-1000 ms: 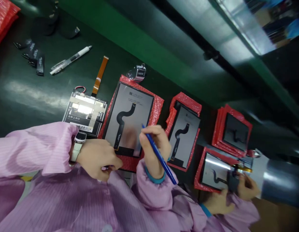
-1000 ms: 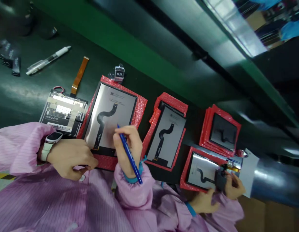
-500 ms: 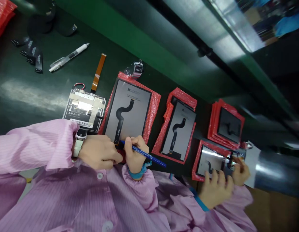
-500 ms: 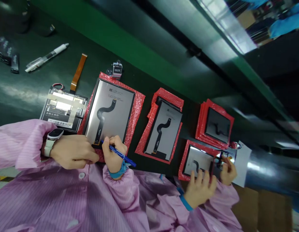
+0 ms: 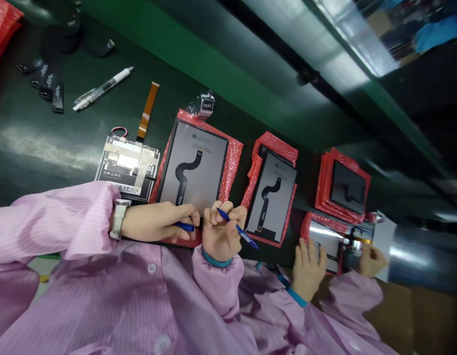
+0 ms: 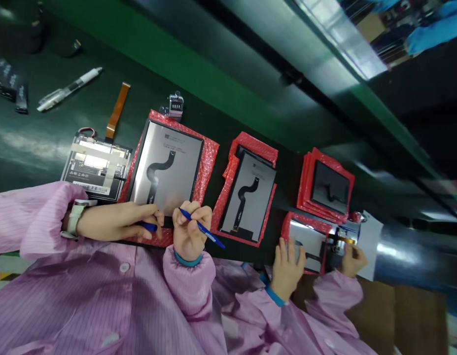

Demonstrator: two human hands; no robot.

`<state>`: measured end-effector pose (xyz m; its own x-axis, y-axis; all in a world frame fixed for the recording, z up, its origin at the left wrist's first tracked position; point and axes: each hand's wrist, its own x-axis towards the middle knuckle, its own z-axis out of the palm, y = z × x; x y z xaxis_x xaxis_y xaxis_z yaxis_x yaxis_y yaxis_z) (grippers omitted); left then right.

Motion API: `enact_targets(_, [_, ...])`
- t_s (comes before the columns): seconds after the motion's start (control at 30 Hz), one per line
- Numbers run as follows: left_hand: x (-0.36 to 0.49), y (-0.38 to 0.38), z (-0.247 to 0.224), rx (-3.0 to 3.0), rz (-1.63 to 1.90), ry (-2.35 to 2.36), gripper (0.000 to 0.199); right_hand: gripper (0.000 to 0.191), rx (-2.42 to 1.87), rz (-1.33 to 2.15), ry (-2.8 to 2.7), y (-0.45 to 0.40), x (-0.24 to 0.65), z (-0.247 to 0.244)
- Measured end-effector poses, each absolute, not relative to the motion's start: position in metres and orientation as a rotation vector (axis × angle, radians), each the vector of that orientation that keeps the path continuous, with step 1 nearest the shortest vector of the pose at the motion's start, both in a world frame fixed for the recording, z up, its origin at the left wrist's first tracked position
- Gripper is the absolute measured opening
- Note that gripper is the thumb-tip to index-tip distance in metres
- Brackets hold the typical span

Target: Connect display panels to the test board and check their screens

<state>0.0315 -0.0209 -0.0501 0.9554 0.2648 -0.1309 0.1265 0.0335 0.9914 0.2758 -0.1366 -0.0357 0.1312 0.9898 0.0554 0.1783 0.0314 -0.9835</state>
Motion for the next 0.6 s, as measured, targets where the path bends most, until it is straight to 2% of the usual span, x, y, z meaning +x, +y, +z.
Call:
enact_targets(0.13, [0.032, -0.018, -0.050, 1.546, 0.156, 0.404, 0.008, 0.040, -1.251, 0.968, -1.130, -0.122, 0.229, -0.072])
enact_targets(0.27, [0.030, -0.018, -0.048, 1.634, 0.225, 0.414, 0.009, 0.045, -1.081, 0.886, -1.047, -0.115, 0.212, -0.078])
enact_targets(0.37, [0.029, -0.019, -0.048, 1.648, 0.226, 0.367, 0.012, 0.035, -1.270, 0.890, -1.262, -0.120, 0.211, -0.068])
enact_targets(0.5, [0.027, -0.024, -0.051, 1.795, 0.247, 0.372, 0.023, 0.039, -1.378, 0.956, -1.496, -0.126, 0.218, -0.040])
enact_targets(0.6, [0.024, -0.028, -0.049, 1.898, 0.264, 0.335, 0.031, 0.034, -1.406, 0.966, -1.666, -0.114, 0.241, -0.004])
